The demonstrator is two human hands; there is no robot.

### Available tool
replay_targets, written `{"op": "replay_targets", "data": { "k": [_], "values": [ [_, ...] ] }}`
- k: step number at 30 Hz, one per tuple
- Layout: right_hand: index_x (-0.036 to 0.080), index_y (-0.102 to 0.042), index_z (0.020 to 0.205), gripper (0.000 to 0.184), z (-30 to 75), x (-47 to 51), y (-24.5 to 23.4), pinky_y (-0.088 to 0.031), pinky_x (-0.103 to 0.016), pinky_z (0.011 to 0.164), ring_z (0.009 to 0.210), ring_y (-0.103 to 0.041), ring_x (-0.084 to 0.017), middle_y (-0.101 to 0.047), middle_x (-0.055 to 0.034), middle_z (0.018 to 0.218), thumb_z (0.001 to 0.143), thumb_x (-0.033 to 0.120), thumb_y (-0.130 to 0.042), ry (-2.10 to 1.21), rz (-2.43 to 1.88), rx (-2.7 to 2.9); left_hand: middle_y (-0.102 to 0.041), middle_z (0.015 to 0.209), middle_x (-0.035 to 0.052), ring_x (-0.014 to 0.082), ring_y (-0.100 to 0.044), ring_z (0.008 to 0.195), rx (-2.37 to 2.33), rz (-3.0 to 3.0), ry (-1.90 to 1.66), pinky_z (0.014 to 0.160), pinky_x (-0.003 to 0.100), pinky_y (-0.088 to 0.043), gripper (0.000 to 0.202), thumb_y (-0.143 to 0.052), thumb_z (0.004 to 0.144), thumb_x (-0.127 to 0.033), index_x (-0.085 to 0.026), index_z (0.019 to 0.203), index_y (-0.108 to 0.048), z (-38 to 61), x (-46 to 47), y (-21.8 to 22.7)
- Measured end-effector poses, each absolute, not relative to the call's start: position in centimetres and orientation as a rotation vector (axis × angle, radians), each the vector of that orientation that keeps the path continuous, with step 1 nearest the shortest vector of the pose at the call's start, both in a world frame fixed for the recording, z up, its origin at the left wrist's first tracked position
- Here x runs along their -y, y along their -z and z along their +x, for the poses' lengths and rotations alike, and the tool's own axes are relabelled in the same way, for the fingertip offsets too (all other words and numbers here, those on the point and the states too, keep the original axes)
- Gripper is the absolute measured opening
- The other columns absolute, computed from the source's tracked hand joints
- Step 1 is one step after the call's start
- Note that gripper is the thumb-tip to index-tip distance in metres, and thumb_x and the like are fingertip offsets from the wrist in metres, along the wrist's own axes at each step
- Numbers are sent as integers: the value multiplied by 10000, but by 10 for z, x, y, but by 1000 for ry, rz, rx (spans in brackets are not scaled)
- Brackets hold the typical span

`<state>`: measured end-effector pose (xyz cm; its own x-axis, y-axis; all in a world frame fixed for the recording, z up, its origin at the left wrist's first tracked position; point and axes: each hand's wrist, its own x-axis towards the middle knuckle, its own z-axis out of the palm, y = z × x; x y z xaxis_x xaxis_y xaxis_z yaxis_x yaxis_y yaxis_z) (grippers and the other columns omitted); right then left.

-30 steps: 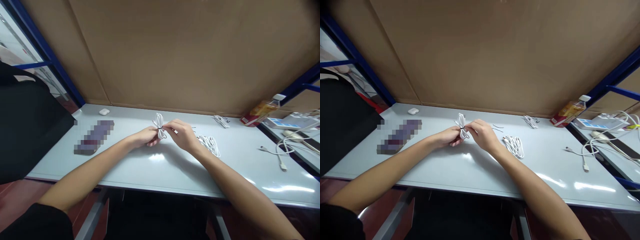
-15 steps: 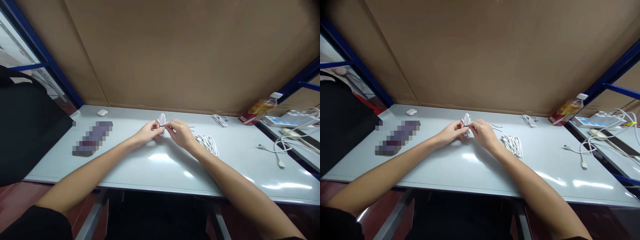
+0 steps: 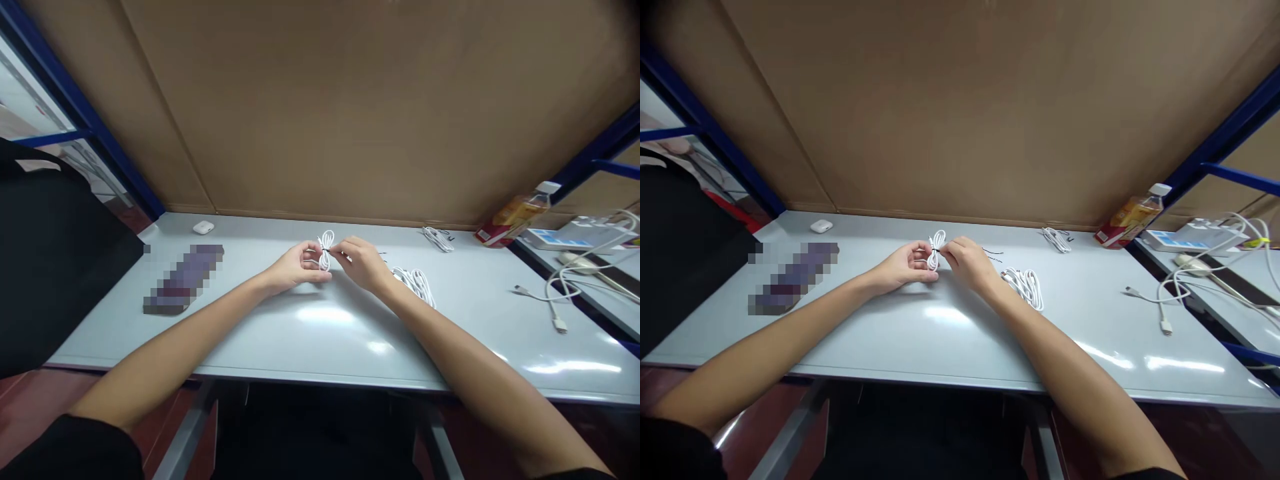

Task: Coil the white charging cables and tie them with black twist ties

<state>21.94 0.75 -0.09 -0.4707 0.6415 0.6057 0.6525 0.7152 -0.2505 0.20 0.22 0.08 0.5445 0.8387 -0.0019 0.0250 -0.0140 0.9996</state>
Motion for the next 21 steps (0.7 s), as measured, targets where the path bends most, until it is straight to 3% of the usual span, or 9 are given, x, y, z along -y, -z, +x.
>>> {"op": "replay_targets", "data": {
  "k": [5, 10, 13, 16, 21],
  "values": [
    [195, -696, 815, 238, 218, -6, 2, -431, -293, 697, 765, -595, -188, -701, -60, 810, 986, 159, -534, -51, -995, 2213, -672, 1063, 49, 166, -685, 881, -772, 1580, -786, 867, 376, -543, 757, -879, 737, -279, -263, 1353, -439, 2, -3, 1],
    [196, -678, 792, 246, 217, -6, 2, -439, -296, 697, 747, -589, -182, -701, -48, 785, 984, 166, -527, -85, -988, 2206, -699, 1119, 93, 210, -652, 998, -732, 1778, -802, 911, 370, -520, 592, -793, 816, -349, -200, 1360, -612, 4, -5, 0],
    [190, -678, 792, 240, 217, -6, 2, -441, -289, 693, 750, -590, -174, -705, -43, 791, 976, 150, -528, -97, -990, 2200, -699, 1057, 58, 175, -627, 878, -773, 1854, -779, 821, 322, -513, 620, -757, 834, -374, -212, 1414, -612, 2, -5, -2],
    [189, -684, 792, 239, 218, -7, 3, -442, -285, 694, 737, -589, -166, -701, -34, 783, 973, 149, -534, -104, -1003, 2194, -619, 823, -11, 128, -518, 685, -820, 1922, -741, 669, 276, -457, 645, -718, 863, -396, -243, 1472, -568, 0, -4, -4],
    [181, -701, 812, 234, 217, -6, 3, -428, -276, 676, 725, -586, -165, -694, -36, 773, 971, 129, -537, -89, -1035, 2205, -526, 743, -39, 119, -438, 653, -819, 1955, -746, 648, 269, -415, 628, -692, 879, -392, -256, 1477, -562, 0, -2, -3]
  ]
}}
